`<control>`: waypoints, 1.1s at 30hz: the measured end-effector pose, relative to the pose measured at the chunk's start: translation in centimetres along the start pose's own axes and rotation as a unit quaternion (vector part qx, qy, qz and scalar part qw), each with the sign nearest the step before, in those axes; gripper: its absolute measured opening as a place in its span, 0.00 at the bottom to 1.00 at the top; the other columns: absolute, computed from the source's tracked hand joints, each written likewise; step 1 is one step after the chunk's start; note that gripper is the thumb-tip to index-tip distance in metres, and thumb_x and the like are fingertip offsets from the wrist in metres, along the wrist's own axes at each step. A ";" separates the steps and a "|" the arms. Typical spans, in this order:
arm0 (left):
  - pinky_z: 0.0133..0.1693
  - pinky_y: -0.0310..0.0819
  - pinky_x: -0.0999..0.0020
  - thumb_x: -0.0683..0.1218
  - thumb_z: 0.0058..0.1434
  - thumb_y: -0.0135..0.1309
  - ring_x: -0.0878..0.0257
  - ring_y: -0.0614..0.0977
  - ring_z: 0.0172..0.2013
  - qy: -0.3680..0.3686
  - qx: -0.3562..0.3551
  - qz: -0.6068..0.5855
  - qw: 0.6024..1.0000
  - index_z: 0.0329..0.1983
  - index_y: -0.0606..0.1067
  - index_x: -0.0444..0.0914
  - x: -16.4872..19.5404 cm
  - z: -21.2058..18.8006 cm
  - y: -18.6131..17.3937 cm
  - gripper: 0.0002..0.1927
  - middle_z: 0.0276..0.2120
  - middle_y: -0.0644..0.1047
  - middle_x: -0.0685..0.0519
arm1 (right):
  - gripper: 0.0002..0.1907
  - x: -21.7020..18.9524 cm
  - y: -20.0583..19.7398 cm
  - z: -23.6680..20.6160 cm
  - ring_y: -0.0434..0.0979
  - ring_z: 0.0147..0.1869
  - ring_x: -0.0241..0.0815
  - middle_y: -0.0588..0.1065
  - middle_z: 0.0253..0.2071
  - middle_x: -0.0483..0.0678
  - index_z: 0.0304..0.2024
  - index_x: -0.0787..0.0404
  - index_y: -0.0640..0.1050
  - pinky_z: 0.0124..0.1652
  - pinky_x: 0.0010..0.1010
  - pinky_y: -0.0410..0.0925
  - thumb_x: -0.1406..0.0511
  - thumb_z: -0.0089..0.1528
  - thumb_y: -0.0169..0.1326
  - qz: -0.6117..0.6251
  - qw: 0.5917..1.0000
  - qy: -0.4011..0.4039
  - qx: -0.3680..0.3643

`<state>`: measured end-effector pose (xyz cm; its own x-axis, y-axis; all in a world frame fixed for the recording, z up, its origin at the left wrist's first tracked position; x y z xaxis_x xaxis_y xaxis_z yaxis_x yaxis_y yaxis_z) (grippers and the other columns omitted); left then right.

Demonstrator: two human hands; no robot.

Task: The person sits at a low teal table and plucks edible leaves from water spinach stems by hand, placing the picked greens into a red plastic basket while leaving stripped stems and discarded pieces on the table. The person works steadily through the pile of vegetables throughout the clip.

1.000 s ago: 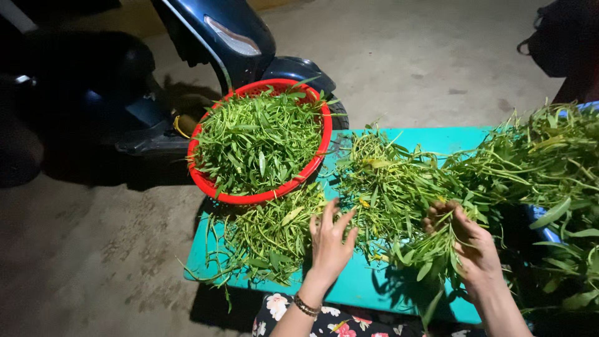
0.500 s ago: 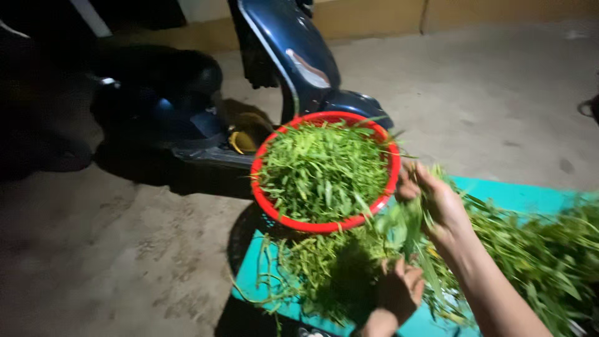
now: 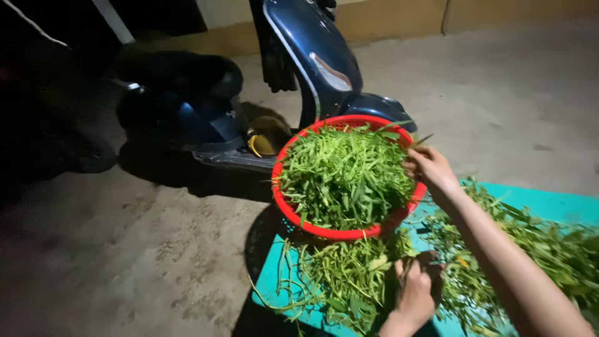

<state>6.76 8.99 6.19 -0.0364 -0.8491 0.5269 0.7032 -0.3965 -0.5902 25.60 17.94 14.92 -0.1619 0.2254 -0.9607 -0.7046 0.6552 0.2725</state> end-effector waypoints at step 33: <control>0.46 0.72 0.59 0.45 0.64 0.56 0.52 0.78 0.47 -0.126 -0.089 0.043 0.987 0.45 0.81 0.42 -2.1 -0.9 2.5 0.09 0.55 0.78 0.54 | 0.30 11.9 1.2 -25.4 0.71 0.68 0.56 0.72 0.66 0.57 0.64 0.55 0.70 0.54 0.39 0.63 0.72 0.57 0.53 -0.512 0.787 -0.328 -0.104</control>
<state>7.95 9.46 3.11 0.2113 -0.7778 0.5919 0.5599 -0.4001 -0.7256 5.28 3.06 2.45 0.9078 0.0234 -0.4187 -0.3422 0.6184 -0.7075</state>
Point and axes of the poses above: each hand's wrist, its own z-axis towards the middle knuckle, its own y-axis out of the palm, x = y × z, the point moved 8 cm from there along z, towards the middle knuckle
